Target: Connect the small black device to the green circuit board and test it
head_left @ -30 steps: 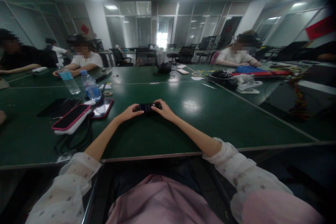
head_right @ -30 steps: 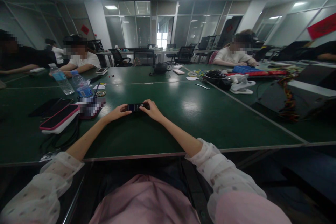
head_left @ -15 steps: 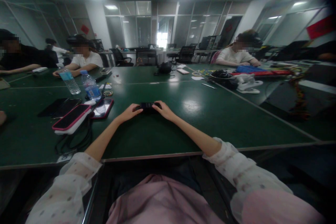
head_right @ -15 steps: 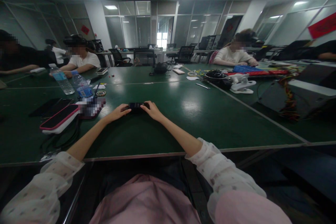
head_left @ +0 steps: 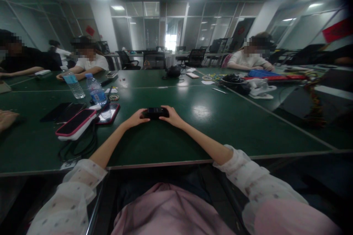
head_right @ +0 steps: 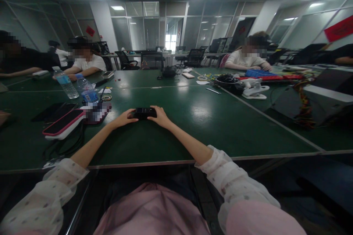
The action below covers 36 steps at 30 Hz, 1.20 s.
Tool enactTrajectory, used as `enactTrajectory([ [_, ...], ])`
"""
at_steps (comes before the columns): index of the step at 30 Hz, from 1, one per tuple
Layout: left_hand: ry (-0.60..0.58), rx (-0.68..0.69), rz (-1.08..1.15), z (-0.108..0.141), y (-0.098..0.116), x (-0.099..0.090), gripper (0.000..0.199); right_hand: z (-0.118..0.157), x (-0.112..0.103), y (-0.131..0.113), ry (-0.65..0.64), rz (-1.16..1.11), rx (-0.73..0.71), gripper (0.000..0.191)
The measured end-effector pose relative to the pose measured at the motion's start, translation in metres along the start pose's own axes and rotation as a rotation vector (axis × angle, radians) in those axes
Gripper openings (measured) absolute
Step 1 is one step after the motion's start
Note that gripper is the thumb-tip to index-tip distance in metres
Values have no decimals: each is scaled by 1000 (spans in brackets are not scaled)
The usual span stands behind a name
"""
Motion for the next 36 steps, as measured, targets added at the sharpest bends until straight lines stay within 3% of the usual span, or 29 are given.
enactTrajectory([
  [14, -15, -4, 7, -1, 1, 0, 71, 0, -7, 0, 112, -138, 37, 49],
  [19, -34, 14, 41, -2, -1, 1, 69, -2, -19, 0, 262, -177, 54, 50],
  [26, -60, 28, 44, -2, -1, 2, 66, 2, -37, 18, 443, 24, 146, 54],
  [36, -64, 30, 90, -5, -5, 2, 63, 16, -32, 55, 420, 147, 525, 51],
])
Point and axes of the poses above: each hand's wrist, its own z-axis away from the middle knuckle, its own x-axis out of the palm, y = z × x, the point moved 5 cm from there along -z, towards the middle knuckle, and after that the axes turned 9 degrees about -x, right-handed, at the moved point
